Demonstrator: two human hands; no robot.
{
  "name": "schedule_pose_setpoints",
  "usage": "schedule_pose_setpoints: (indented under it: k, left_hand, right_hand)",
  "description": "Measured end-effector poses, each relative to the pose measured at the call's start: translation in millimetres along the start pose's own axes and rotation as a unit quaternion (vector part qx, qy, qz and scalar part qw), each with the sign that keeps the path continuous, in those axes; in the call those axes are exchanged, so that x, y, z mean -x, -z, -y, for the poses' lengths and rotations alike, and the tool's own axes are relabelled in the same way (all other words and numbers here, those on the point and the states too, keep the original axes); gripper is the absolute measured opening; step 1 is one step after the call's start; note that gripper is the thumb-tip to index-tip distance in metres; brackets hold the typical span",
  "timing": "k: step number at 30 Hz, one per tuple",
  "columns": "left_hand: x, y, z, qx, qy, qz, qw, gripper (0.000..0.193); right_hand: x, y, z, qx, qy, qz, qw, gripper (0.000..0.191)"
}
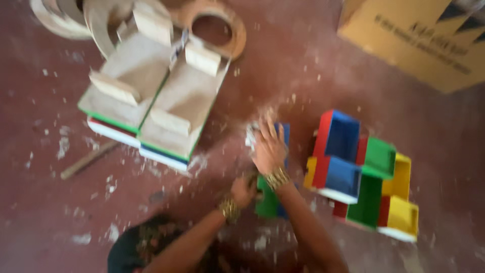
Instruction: The person sits on the workshop floor and wipes colorful wooden craft pieces one at a time with a cloth, turning each piece to clean its surfaces and setting cleaned pieces aside with the others.
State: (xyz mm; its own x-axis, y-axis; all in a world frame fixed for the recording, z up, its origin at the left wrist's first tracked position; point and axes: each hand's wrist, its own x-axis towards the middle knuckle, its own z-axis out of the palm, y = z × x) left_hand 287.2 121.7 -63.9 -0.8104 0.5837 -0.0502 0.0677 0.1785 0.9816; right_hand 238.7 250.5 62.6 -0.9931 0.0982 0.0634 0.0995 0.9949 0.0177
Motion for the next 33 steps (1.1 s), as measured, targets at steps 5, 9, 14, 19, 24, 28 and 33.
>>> schedule_pose_setpoints:
  k: [5, 9, 14, 19, 24, 28, 33]
  left_hand:
    - [-1.3, 5.4, 0.0, -0.010, -0.006, -0.002, 1.000, 0.027]
    - [1.1, 2.4, -10.0, -0.033, -0.052, -0.018, 0.998, 0.025]
    - [-2.3, 9.6, -24.0, 0.023, 0.030, 0.001, 0.999, 0.025]
    - [-2.6, 20.9, -39.1, 0.071, 0.065, 0.020, 0.995, 0.025]
    - [-4.9, 12.8, -28.1, 0.391, 0.233, 0.037, 0.889, 0.033]
    - [-23.2, 19.9, -3.2, 0.201, 0.029, -0.193, 0.960, 0.041]
    - [-50.5, 55.9, 4.6, 0.439, 0.143, -0.293, 0.837, 0.067]
  right_hand:
    - [-1.1, -18.3, 4.5, -0.329, 0.003, -0.031, 0.944, 0.020]
    - [-2.4, -3.2, -18.1, -0.569, -0.180, -0.030, 0.802, 0.027]
    - [24.6, 18.7, -14.9, -0.216, 0.173, -0.197, 0.940, 0.011]
    - [31.1, 16.2, -13.1, -0.300, 0.090, -0.153, 0.937, 0.009]
    - [12.4, 25.5, -44.1, -0.475, -0.172, -0.101, 0.857, 0.016]
    - [5.8, 23.4, -33.7, -0.378, 0.004, -0.005, 0.926, 0.033]
    - [-8.2, -29.2, 20.2, -0.066, -0.029, 0.341, 0.937, 0.086]
